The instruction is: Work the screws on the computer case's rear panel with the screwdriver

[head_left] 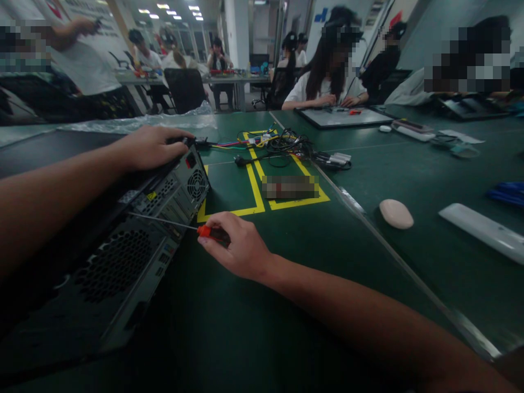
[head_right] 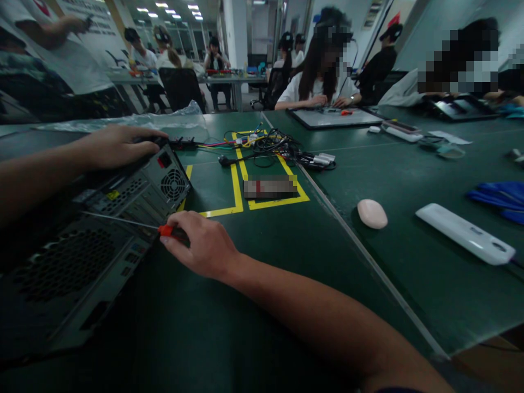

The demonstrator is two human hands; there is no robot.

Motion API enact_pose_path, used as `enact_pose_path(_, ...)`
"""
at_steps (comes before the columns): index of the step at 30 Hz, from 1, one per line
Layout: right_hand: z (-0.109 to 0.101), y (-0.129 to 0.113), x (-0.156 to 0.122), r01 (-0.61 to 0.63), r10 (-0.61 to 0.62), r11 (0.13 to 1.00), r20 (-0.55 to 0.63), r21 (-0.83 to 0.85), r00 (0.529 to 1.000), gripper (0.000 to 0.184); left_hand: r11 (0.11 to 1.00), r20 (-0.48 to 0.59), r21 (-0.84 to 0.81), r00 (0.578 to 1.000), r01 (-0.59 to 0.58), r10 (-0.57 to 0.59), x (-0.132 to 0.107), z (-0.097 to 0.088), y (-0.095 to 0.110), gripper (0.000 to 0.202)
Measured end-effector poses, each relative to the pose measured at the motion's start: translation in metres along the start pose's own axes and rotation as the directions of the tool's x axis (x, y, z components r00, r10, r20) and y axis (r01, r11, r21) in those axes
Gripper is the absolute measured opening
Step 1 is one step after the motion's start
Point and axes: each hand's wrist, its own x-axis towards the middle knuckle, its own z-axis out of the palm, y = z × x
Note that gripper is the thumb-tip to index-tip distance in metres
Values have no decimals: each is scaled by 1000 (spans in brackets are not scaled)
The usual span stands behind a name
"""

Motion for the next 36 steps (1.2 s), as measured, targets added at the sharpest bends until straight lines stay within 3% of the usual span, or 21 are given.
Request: enact_pose_path(36, -3, -1, 2, 19, -20, 998, -15, -63, 1000, 33, 999, -6, -23, 1000, -23, 23, 2, 1, -4, 75)
